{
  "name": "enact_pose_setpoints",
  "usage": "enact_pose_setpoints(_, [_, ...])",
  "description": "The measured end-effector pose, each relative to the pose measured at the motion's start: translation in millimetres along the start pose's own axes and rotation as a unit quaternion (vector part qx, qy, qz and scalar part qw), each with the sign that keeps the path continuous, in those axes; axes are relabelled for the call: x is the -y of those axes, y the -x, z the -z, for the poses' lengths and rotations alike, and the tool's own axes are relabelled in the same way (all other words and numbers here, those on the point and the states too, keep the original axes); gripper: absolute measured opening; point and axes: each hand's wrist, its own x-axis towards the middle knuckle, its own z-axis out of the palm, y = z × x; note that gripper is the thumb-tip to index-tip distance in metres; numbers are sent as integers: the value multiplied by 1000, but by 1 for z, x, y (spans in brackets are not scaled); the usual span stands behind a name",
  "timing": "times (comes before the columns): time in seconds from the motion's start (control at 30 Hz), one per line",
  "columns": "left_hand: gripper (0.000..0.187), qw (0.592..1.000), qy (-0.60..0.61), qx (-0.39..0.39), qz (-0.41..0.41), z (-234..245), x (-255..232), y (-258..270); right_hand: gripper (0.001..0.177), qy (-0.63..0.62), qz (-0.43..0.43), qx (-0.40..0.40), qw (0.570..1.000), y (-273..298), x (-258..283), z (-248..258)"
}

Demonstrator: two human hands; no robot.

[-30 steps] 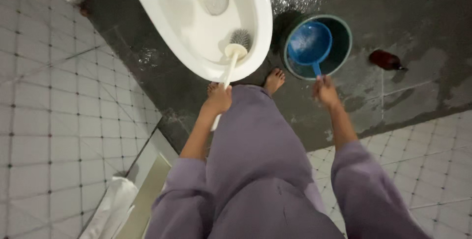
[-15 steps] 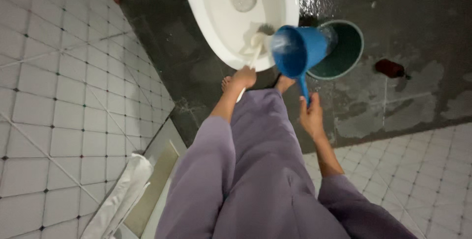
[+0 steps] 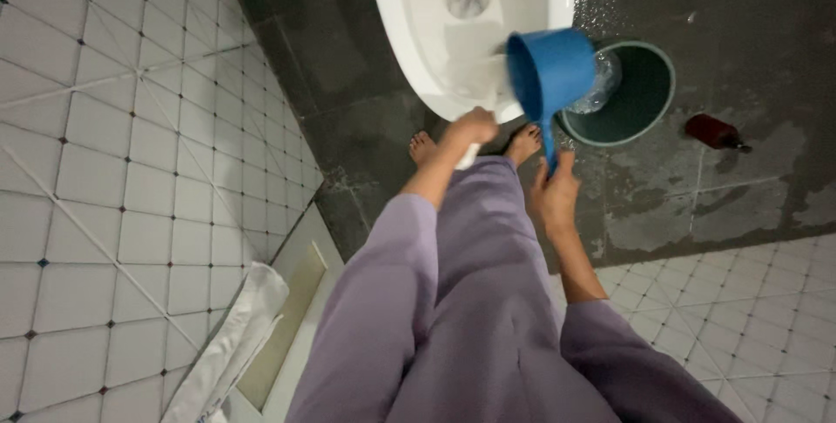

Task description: The person cleans a toilet by scrubbing the interior with a brush, rinsing it with water from a bucket using a scoop, and spraying the base and surrounding floor with a handheld sprayer.

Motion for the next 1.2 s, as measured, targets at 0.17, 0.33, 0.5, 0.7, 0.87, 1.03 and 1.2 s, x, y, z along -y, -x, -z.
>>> enact_pose_setpoints(0.17, [41,977,-128,-111,-130,7,-43,-13,18,53,137,-89,985,-36,13,0])
enact_pose_setpoints(0.33, [37,978,-48,-188,-81,98,-62,-71,20,57,187,-120,973,-109,46,-18])
enact_pose_setpoints(0.5, [42,959,-198,-153,-131,130,0,-70,16,47,199,-145,968,-135,50,-15])
enact_pose_setpoints(0.7, [39,991,-131,-2,-12,25,40,16,19,-58,99,-189,975,-97,-19,5])
enact_pose_setpoints(0.87, [41,988,-147,-41,-21,87,51,84,24,-16,-45,-186,981,-68,-145,3])
enact_pose_setpoints(1.03, [27,962,-200,-92,160,188,13,109,29,-102,-222,-90,966,-90,-250,-8])
enact_pose_setpoints(1.2, [28,908,-268,-240,213,216,17,35,39,1,-255,22,967,-167,-296,-35])
